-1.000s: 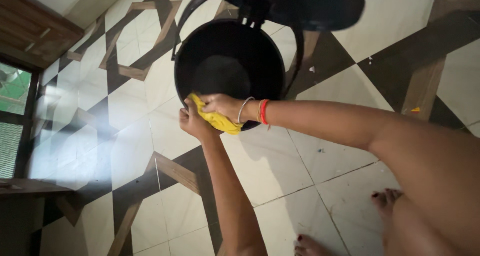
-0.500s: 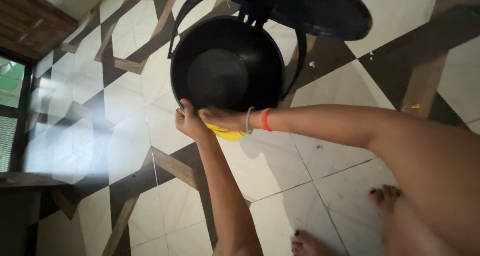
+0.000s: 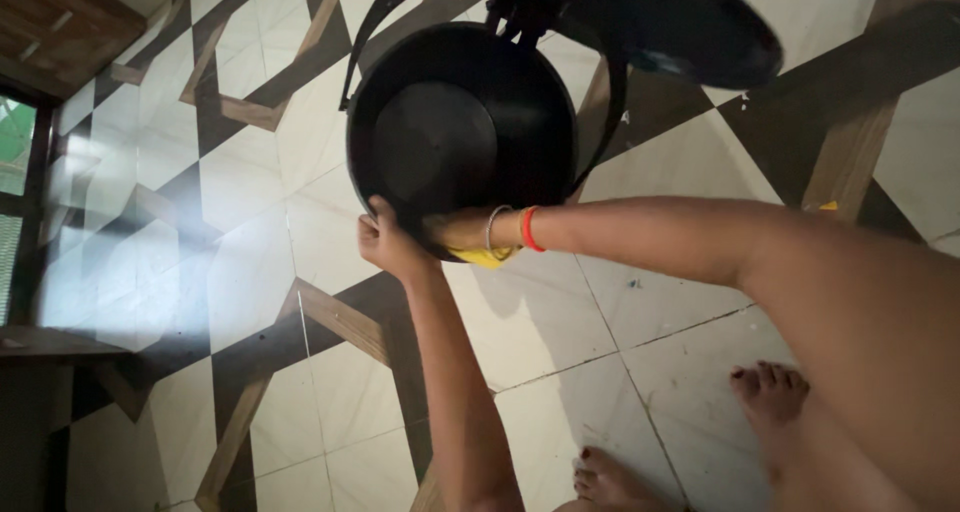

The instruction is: The person uses a yellow cloth to wipe the interior and exterior of a black pedal-operated trash bin. They clean the inside walls and bottom, then rotate the bin to wipe the outside surfaces and lid.

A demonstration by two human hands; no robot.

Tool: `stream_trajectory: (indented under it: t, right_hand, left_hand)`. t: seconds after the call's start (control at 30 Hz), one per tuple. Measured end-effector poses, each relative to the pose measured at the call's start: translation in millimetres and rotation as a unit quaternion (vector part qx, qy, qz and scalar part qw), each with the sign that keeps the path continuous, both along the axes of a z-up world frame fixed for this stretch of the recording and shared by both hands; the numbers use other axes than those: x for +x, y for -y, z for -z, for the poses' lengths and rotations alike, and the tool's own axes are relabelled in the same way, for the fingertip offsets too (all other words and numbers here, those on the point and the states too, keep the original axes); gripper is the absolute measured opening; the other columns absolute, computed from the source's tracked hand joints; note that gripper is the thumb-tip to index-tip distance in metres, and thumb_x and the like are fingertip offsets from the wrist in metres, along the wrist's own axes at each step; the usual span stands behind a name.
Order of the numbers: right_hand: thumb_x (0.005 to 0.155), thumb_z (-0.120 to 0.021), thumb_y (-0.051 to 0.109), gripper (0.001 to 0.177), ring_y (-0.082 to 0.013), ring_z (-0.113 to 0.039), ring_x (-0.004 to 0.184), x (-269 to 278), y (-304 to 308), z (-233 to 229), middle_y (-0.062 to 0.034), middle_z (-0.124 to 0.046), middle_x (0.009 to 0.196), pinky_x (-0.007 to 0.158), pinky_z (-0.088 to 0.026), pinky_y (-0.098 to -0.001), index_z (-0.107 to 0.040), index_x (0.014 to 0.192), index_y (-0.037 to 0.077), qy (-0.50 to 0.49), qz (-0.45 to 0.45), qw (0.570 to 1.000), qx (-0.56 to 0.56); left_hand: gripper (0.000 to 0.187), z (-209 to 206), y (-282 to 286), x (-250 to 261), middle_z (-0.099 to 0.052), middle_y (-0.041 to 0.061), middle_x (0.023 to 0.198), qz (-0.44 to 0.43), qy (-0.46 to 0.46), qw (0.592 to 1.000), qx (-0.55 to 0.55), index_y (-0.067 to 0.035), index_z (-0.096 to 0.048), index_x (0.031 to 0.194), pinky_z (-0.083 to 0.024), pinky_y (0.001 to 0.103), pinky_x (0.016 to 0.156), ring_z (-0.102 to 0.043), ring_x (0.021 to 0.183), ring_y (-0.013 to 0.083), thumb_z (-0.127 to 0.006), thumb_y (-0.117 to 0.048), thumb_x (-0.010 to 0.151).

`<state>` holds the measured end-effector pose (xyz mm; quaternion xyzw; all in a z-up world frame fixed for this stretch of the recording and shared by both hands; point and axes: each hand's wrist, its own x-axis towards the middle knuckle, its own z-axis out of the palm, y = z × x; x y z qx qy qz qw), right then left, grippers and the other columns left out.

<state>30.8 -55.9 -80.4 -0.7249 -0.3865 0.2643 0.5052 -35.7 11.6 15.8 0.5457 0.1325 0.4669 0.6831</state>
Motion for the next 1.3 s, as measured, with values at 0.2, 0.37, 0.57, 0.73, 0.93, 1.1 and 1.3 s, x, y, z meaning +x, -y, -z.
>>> stream_trajectory:
  t: [0.2, 0.37, 0.57, 0.73, 0.93, 1.1, 1.3]
  right_hand:
    - [0.105, -0.045, 0.032, 0.035, -0.0182, -0.063, 0.094, -9.9, -19.9, -32.6, -0.0099, -0.068, 0.104, 0.084, -0.053, -0.0372, -0.063, 0.115, 0.003, -0.22, 0.061, 0.952, 0.205]
    - [0.106, -0.036, 0.034, 0.04, -0.0186, -0.066, 0.107, -12.6, 3.4, -35.0, -0.0079, -0.071, 0.115, 0.093, -0.05, -0.0345, -0.065, 0.119, 0.008, -0.109, 0.003, 0.974, 0.199]
    - [0.105, -0.04, 0.038, 0.043, -0.0329, -0.066, 0.102, 12.1, 56.4, -7.4, -0.0144, -0.071, 0.113, 0.094, -0.047, -0.0438, -0.068, 0.119, 0.009, 0.132, -0.066, 0.968, -0.204]
    - [0.1, -0.048, 0.038, 0.047, -0.0387, -0.058, 0.115, -4.3, 57.7, -27.8, -0.0219, -0.063, 0.124, 0.098, -0.039, -0.0506, -0.063, 0.126, 0.002, 0.147, 0.057, 0.972, -0.177]
    - [0.107, -0.04, 0.029, 0.041, -0.029, -0.065, 0.112, -35.1, 17.0, -55.6, -0.0208, -0.069, 0.123, 0.102, -0.047, -0.0412, -0.066, 0.12, 0.001, -0.02, -0.047, 0.998, 0.04]
    - [0.101, -0.043, 0.022, 0.044, -0.0228, -0.053, 0.125, -21.5, 30.4, -25.8, -0.0145, -0.055, 0.134, 0.105, -0.042, -0.0362, -0.042, 0.143, 0.008, -0.147, -0.069, 0.969, 0.184]
    - [0.107, -0.05, 0.018, 0.029, -0.0535, -0.051, 0.111, 17.5, 67.0, 38.6, -0.0376, -0.055, 0.12, 0.091, -0.037, -0.0607, -0.064, 0.121, -0.003, -0.193, 0.017, 0.975, -0.114]
  left_hand:
    - [0.035, 7.1, 24.8, -7.6, -0.063, 0.005, 0.068, -0.092, -0.106, 0.99, 0.025, -0.003, -0.054, 0.068, -0.049, 0.027, 0.057, -0.056, 0.06, 0.0096, -0.065, -0.016, 0.099]
    - [0.029, 5.4, 43.1, -24.3, -0.063, 0.006, 0.073, -0.07, -0.048, 0.996, -0.026, 0.001, -0.056, 0.077, -0.049, 0.029, 0.062, -0.056, 0.065, 0.0133, -0.065, -0.014, 0.1]
    - [0.024, 2.3, 53.4, -34.5, -0.065, 0.009, 0.089, -0.099, -0.005, 0.991, -0.088, 0.004, -0.056, 0.088, -0.055, 0.034, 0.076, -0.06, 0.079, 0.017, -0.065, -0.013, 0.102]
    - [0.02, -5.3, 61.1, -40.0, -0.069, 0.011, 0.092, -0.075, 0.006, 0.992, -0.098, 0.004, -0.058, 0.09, -0.058, 0.035, 0.079, -0.065, 0.083, 0.0186, -0.063, -0.014, 0.099]
    - [0.024, 9.0, 53.6, -37.5, -0.066, 0.011, 0.089, -0.046, -0.027, 0.996, -0.07, 0.004, -0.057, 0.09, -0.054, 0.033, 0.078, -0.062, 0.081, 0.0179, -0.064, -0.014, 0.105]
    - [0.024, 3.9, 57.4, -31.0, -0.067, 0.01, 0.089, -0.055, -0.016, 0.996, -0.061, 0.003, -0.059, 0.09, -0.056, 0.032, 0.077, -0.064, 0.08, 0.0173, -0.064, -0.016, 0.104]
    - [0.017, 7.4, 61.3, -33.9, -0.068, 0.006, 0.087, -0.027, 0.002, 0.993, -0.112, -0.003, -0.059, 0.085, -0.057, 0.03, 0.075, -0.064, 0.076, 0.0151, -0.062, -0.015, 0.096]
